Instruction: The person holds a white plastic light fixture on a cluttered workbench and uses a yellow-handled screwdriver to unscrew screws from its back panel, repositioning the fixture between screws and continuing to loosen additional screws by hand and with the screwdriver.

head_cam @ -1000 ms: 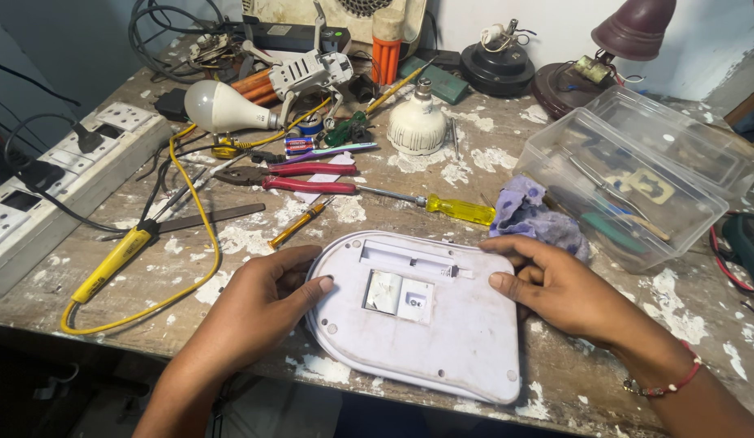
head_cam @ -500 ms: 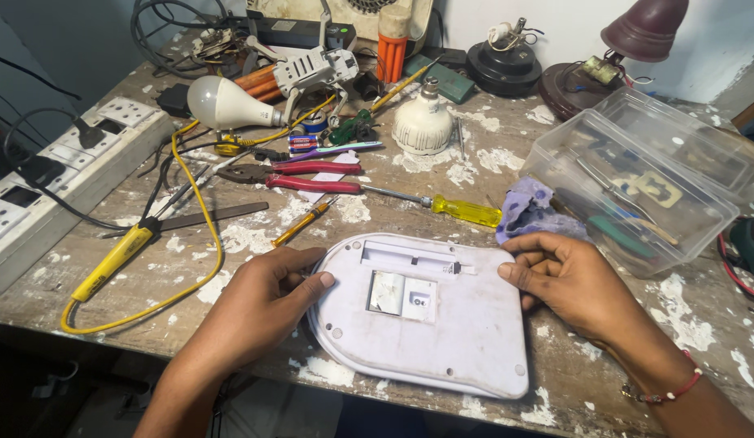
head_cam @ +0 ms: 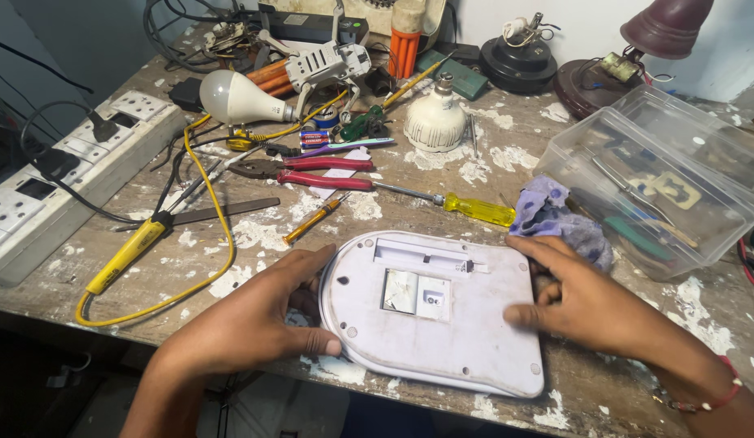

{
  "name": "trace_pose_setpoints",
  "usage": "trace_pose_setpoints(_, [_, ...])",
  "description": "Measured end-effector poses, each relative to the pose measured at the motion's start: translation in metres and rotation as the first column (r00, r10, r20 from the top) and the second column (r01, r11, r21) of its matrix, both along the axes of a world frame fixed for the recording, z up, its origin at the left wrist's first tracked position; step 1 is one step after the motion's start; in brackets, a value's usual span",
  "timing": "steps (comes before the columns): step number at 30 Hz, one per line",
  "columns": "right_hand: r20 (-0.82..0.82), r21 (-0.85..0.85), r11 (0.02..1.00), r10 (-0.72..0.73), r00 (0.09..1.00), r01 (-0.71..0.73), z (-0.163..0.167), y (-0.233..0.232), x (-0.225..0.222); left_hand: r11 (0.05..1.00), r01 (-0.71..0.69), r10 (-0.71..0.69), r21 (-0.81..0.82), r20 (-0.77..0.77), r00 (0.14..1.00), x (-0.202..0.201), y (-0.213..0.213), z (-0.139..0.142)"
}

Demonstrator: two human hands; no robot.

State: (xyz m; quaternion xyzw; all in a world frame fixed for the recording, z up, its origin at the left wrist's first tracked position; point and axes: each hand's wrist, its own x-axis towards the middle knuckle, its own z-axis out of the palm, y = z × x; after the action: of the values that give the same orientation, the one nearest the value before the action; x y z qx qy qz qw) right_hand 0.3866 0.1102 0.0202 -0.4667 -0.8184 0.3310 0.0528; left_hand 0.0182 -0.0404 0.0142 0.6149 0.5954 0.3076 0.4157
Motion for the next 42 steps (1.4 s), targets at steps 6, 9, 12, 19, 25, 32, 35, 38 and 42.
trace_pose_setpoints(6, [0.164, 0.351, 0.802, 0.456, 0.875, -0.484, 0.01, -0.02, -0.011, 0.999, 0.017, -0.014, 0.032, -0.081, 0.997, 0.002, -0.001, 0.003])
trace_pose_setpoints(9, [0.243, 0.397, 0.716, 0.521, 0.818, -0.574, 0.015, -0.028, -0.038, 1.0, 0.017, -0.015, 0.026, -0.082, 0.997, 0.002, -0.001, 0.002])
trace_pose_setpoints(12, [0.276, 0.359, 0.685, 0.571, 0.773, -0.634, 0.023, -0.032, -0.07, 1.0, 0.017, -0.015, 0.022, -0.081, 0.997, 0.002, -0.001, 0.003])
trace_pose_setpoints(19, [0.31, 0.423, 0.568, 0.641, 0.702, -0.706, 0.035, -0.044, -0.106, 0.999, 0.02, -0.019, 0.045, -0.04, 0.999, 0.0, -0.003, 0.001])
trace_pose_setpoints(25, [0.194, 0.341, 0.68, 0.624, 0.757, -0.649, 0.033, -0.048, -0.112, 0.998, 0.027, -0.025, 0.064, -0.026, 0.999, -0.005, -0.003, -0.005])
trace_pose_setpoints(32, [0.166, 0.427, 0.614, 0.669, 0.725, -0.664, 0.034, -0.053, -0.117, 0.992, 0.031, -0.027, 0.124, -0.036, 0.999, -0.006, -0.004, -0.014])
trace_pose_setpoints(35, [0.183, 0.357, 0.692, 0.608, 0.773, -0.628, 0.032, -0.056, -0.122, 0.977, 0.059, -0.064, 0.205, 0.017, 0.998, -0.007, -0.005, -0.016])
trace_pose_setpoints(38, [0.169, 0.345, 0.71, 0.597, 0.785, -0.614, 0.031, -0.057, -0.124, 0.988, 0.027, -0.026, 0.152, -0.007, 1.0, -0.007, -0.006, -0.017])
trace_pose_setpoints(42, [0.161, 0.449, 0.614, 0.659, 0.735, -0.649, 0.032, -0.058, -0.124, 0.988, 0.032, -0.027, 0.153, -0.038, 0.999, -0.006, -0.005, -0.016])
